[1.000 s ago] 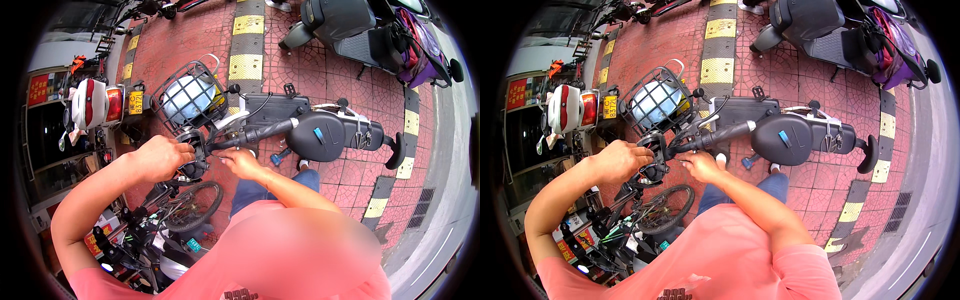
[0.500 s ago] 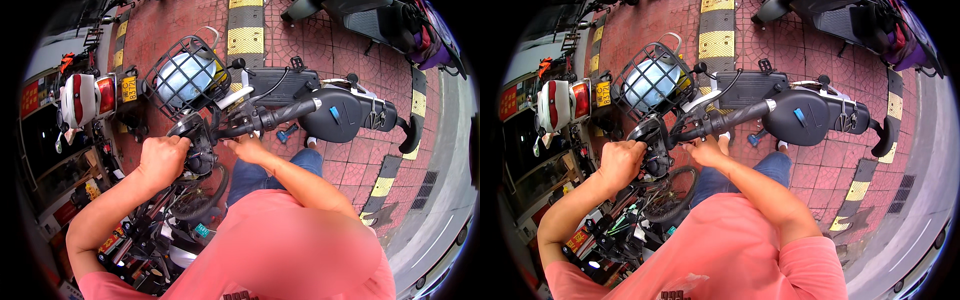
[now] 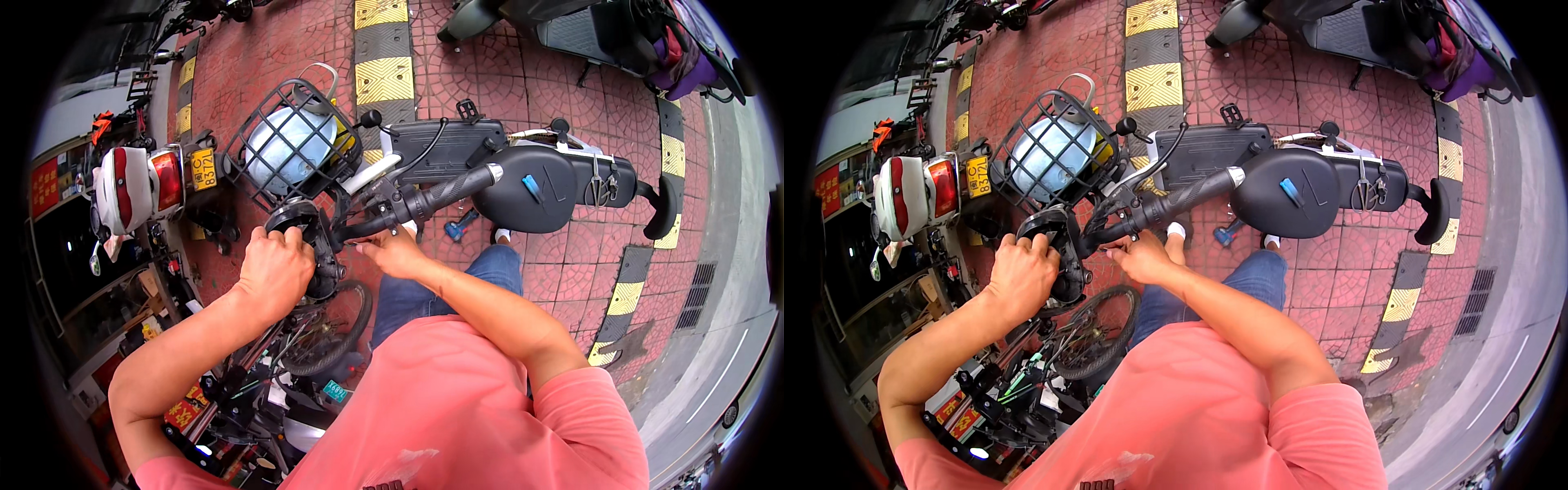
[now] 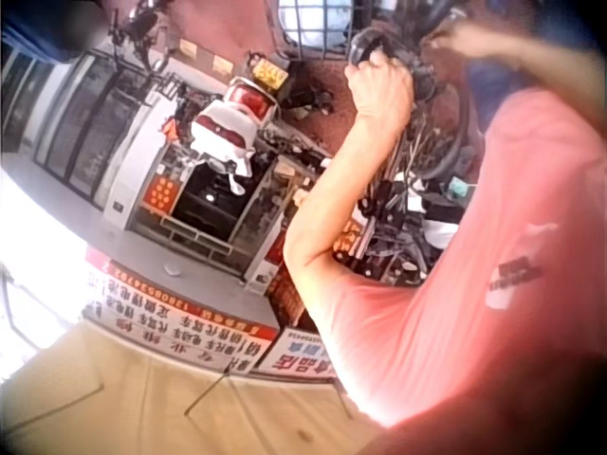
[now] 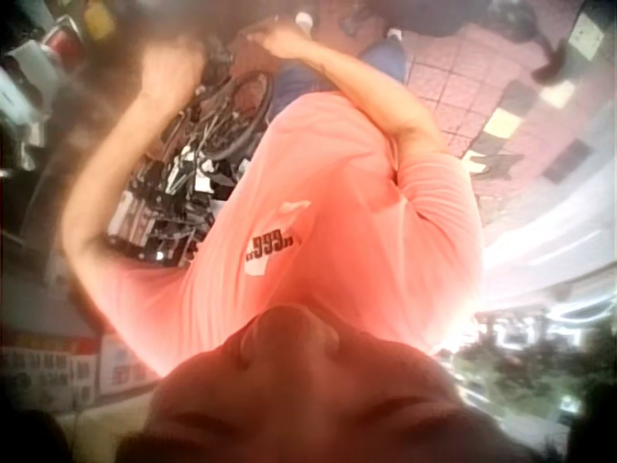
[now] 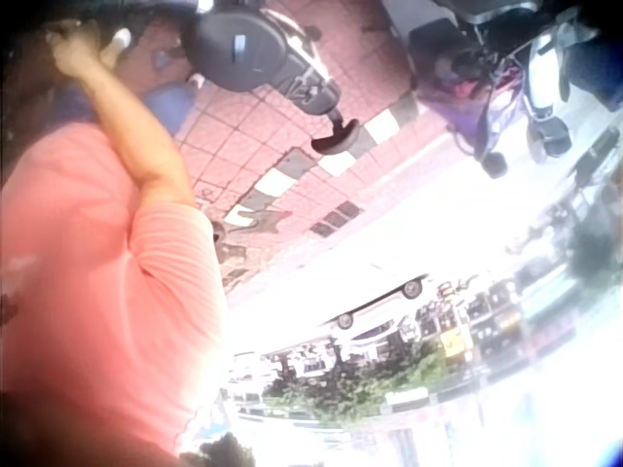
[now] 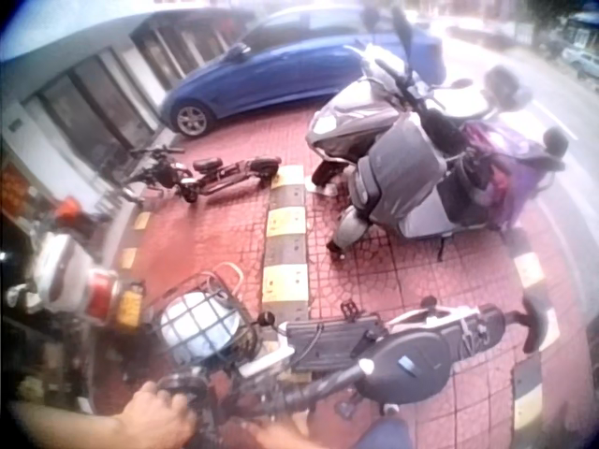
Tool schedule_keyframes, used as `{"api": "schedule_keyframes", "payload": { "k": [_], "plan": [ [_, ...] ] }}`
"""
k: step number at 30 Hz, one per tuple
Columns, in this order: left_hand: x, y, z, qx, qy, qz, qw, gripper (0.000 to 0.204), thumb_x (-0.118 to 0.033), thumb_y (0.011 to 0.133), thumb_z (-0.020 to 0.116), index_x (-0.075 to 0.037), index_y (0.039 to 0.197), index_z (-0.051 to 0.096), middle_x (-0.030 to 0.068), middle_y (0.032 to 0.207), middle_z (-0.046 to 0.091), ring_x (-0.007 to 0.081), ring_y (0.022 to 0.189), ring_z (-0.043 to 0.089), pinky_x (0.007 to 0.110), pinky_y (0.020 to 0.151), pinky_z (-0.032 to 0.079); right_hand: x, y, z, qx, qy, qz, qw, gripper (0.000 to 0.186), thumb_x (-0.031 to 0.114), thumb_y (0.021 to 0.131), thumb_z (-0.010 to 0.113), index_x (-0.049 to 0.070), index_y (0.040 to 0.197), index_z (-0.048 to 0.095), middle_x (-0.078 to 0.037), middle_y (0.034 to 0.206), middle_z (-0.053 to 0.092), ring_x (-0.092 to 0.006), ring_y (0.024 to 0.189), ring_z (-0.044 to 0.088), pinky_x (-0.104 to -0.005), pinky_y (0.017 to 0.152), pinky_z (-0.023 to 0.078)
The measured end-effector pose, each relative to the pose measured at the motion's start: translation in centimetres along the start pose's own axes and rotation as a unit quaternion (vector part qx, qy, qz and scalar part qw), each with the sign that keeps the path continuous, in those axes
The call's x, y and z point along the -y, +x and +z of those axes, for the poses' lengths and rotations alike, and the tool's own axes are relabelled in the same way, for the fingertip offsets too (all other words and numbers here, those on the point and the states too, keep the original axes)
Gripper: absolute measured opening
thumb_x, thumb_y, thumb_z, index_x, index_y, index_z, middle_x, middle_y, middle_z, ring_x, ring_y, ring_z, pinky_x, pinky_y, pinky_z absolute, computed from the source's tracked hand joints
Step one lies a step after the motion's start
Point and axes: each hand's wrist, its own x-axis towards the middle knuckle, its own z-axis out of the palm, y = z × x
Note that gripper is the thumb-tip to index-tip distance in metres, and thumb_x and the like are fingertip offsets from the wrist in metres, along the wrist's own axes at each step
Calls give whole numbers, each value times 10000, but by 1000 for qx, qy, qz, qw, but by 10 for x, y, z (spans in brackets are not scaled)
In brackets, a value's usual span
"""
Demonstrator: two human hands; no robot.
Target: The person is connecting electrical wires on a scooter's handlebar by hand and then using a lighter to heat-shrink the wire connections.
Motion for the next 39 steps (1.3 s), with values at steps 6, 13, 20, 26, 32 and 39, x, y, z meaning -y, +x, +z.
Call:
{"api": "schedule_keyframes", "payload": {
  "k": [6,13,20,26,32,39],
  "plan": [
    [-1,-4,-11,-56,6,23,998,132,-179,859,692,-80,846,777,93,1101,565,274,1004,601,420,789,456,40,-10,-15,-27,-100,13,995,291,246,972,746,69,1201,775,-158,1007,791,-359,941,744,-477,827,553],
    [4,-7,9,-28,-150,-73,986,174,-208,893,752,-57,812,722,124,842,706,325,835,716,441,712,577,-4,1,3,-37,-57,49,996,124,255,943,764,152,1011,756,-33,946,704,-266,909,691,-411,807,537],
    [11,-2,11,27,-254,-178,950,202,-224,946,734,-23,947,731,247,771,742,453,725,748,547,701,610,-10,7,2,-27,-110,-35,993,252,296,956,712,73,1073,719,-187,976,739,-423,945,712,-527,800,535],
    [11,0,6,28,-244,-147,958,239,-222,951,716,-25,1086,703,236,756,743,441,715,752,549,675,600,19,-1,-8,-39,-89,3,995,287,328,946,760,63,1047,722,-166,935,730,-387,918,711,-515,781,529],
    [7,4,10,17,-214,-107,971,189,-178,946,680,-23,1055,695,192,692,733,391,641,749,513,595,580,23,-1,-9,-1,-32,66,997,303,326,939,799,40,1008,725,-128,842,720,-306,768,706,-461,687,521],
    [3,8,13,-1,-179,-87,980,192,-171,934,682,-13,1016,610,175,635,695,390,574,704,502,564,542,33,0,-4,14,113,106,988,191,210,951,805,51,1009,717,-33,750,663,-161,609,631,-372,554,484]
  ]
}}
